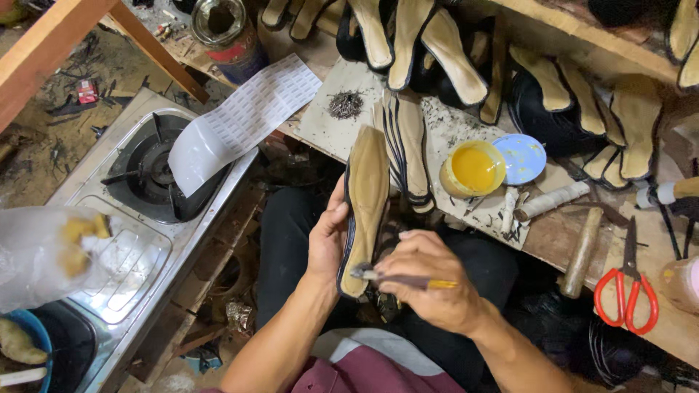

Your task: The person applies a yellow adhesive to the edges of shoe sole components using a brush, then places the treated pieces on a wooden rack. The person repeats this process for multiple sole parts.

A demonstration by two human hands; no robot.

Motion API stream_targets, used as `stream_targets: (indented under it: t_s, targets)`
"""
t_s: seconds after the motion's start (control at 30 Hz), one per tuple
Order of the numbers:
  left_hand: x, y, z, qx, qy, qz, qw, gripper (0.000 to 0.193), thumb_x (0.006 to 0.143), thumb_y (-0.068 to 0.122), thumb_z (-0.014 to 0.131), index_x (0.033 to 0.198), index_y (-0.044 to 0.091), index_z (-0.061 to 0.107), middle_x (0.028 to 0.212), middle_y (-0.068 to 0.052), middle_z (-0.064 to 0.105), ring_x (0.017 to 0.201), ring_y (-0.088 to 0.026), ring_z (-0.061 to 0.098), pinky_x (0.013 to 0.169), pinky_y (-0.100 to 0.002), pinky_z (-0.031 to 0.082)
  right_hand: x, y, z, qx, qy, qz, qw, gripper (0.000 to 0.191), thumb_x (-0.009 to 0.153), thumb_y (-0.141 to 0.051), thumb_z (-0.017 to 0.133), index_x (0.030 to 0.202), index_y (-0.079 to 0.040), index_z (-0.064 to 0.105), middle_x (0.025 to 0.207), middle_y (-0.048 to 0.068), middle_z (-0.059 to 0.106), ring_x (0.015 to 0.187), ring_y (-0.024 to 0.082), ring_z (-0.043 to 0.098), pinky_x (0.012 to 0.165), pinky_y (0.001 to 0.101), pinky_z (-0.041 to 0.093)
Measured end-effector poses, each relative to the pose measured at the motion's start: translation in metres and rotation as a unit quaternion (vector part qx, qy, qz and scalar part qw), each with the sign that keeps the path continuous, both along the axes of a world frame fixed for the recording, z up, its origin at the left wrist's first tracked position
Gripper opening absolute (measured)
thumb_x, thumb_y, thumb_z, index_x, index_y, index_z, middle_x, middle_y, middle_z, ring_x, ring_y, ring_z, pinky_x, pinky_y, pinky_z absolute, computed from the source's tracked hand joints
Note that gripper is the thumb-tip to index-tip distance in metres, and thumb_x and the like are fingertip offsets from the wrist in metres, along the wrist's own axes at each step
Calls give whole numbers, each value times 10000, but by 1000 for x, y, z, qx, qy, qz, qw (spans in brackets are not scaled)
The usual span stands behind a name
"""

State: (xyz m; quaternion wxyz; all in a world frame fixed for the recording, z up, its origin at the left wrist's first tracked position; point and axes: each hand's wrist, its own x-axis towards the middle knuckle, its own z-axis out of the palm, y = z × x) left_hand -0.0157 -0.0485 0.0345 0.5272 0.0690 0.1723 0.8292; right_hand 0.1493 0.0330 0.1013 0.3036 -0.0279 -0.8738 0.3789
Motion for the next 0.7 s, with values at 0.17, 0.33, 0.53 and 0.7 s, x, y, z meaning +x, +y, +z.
stream_targets:
  t_s: [0.17,0.33,0.53,0.7]
  targets:
    - [10,-11,-8,-7,12,-48,999,707,915,155,554,1589,70,358,1553,-135,480,1395,-260,501,1190,-397,376,-1,23,3,-23,36,-232,972,226,904,16,780,1096,-67,694,1083,83,718,992,244,717,890,362,603]
    - [7,-16,-20,-28,47,-36,998,683,901,152,552,1554,36,388,1496,-147,524,1352,-265,528,1164,-402,409,-6,13,-1,35,37,-155,987,254,839,-9,799,1062,-34,680,1028,89,720,963,248,686,838,343,571]
    - [-26,-20,-14,-58,124,66,988,716,833,14,571,1524,-4,388,1413,-180,605,1295,-267,583,1107,-361,473,21,15,-19,-75,30,-129,988,185,882,-5,755,1060,-34,713,1028,67,726,975,205,688,883,318,556]
    - [-102,-39,39,-112,230,225,940,812,827,-75,566,1603,36,356,1252,-155,641,911,-172,585,709,-236,485,46,31,-59,-144,-61,-279,947,166,905,-75,732,1055,-5,732,959,92,726,832,165,675,765,308,543]
